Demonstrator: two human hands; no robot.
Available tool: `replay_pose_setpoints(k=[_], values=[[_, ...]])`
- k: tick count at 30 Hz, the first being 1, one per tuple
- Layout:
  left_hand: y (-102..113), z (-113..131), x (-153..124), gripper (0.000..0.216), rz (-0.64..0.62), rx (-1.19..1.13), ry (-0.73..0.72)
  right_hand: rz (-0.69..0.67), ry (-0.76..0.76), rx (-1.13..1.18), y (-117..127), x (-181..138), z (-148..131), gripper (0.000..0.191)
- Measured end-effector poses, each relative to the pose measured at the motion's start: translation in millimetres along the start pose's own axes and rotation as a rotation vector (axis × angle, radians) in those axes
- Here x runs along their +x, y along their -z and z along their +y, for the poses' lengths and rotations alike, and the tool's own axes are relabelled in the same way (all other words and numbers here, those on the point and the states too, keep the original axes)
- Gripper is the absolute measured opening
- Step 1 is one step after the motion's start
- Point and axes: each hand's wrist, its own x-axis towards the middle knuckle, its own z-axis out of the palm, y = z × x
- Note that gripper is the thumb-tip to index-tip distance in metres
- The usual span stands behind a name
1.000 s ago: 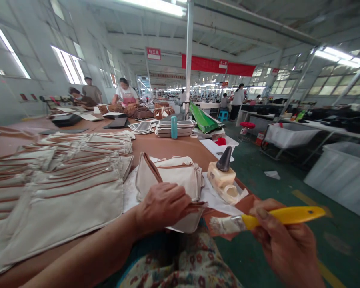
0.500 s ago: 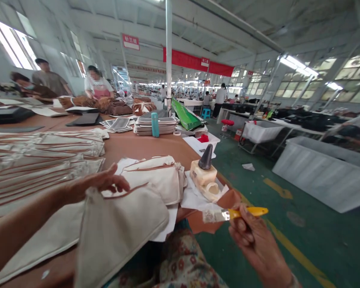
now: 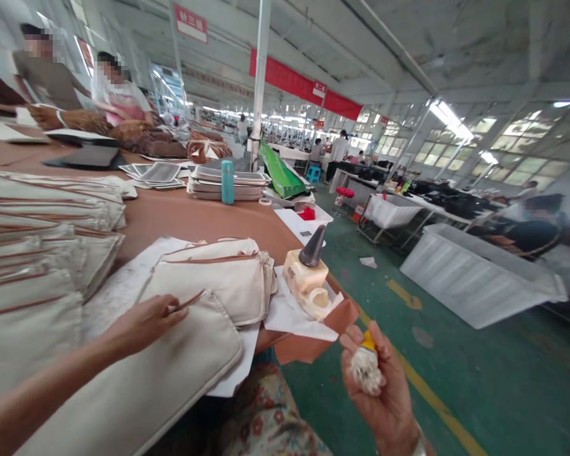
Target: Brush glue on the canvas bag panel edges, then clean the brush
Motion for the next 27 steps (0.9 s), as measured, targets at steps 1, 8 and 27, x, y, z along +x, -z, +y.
replay_pose_setpoints(k=[1,8,27], values=[[-2,2,3,0.046,0.007,0.017,-0.002,0.008,-0.009,0.02,0,0,1,0.023],[-15,6,15,0.044,0.117,0.104,0.041,0.082,0.017,-0.002,2,2,-1,0.023],[4,76,-38,0.031,0.24,-0.125,-0.231,0.352,0.649,-2.178,45,110,-47,0.034]])
